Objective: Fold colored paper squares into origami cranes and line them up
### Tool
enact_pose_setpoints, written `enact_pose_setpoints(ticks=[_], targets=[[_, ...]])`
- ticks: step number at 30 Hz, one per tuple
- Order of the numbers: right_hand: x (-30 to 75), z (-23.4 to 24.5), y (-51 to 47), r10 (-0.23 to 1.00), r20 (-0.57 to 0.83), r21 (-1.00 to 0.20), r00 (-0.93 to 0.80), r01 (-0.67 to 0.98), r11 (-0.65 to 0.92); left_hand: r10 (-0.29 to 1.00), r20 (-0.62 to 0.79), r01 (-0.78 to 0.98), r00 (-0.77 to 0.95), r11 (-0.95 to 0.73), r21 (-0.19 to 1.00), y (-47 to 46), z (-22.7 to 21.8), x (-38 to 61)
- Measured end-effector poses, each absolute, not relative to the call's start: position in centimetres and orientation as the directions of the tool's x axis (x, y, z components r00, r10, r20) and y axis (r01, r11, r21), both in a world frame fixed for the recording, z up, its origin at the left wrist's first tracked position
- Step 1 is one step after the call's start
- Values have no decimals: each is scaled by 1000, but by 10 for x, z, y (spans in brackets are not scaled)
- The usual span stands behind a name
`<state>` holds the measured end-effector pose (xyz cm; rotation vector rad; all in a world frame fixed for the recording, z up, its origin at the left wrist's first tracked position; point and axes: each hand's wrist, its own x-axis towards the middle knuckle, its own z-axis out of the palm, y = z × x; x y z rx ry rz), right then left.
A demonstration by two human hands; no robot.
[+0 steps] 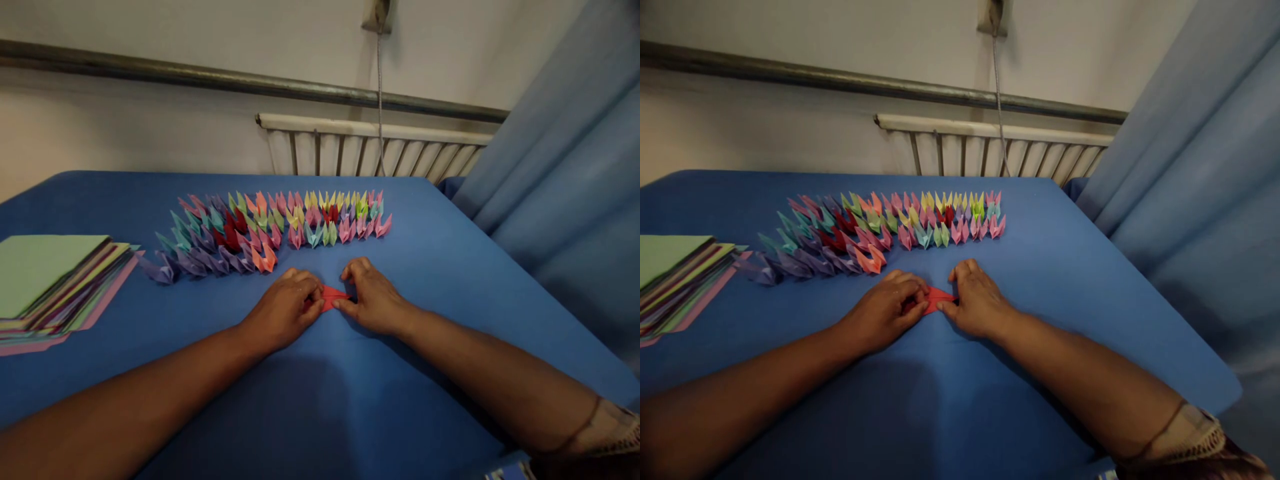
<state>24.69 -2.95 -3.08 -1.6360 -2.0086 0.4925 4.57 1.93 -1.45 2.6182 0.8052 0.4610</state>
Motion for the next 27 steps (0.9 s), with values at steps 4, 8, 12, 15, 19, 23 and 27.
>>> enact_pose_setpoints(ticks=[4,8,12,15,19,23,27], targets=[[252,-31,-29,968,146,-559,-204,791,251,585,196,471,787,-775,421,20,-16,45],[262,-32,-24,967,90,-574,-239,781,246,589,198,468,783,-769,435,20,-16,44],[278,-34,-16,962,67,-596,-264,763,251,606,186,482,773,-753,448,20,-16,44],[292,-33,-9,941,51,-628,-335,722,291,615,174,506,769,-753,422,19,-15,43],[308,-31,-1,894,55,-696,-445,625,354,550,190,481,814,-820,311,16,-11,43],[310,-32,3,889,65,-761,-454,554,339,523,132,493,842,-846,205,16,-7,47],[301,-34,0,897,124,-721,-424,583,375,511,131,498,850,-859,118,18,-5,54]])
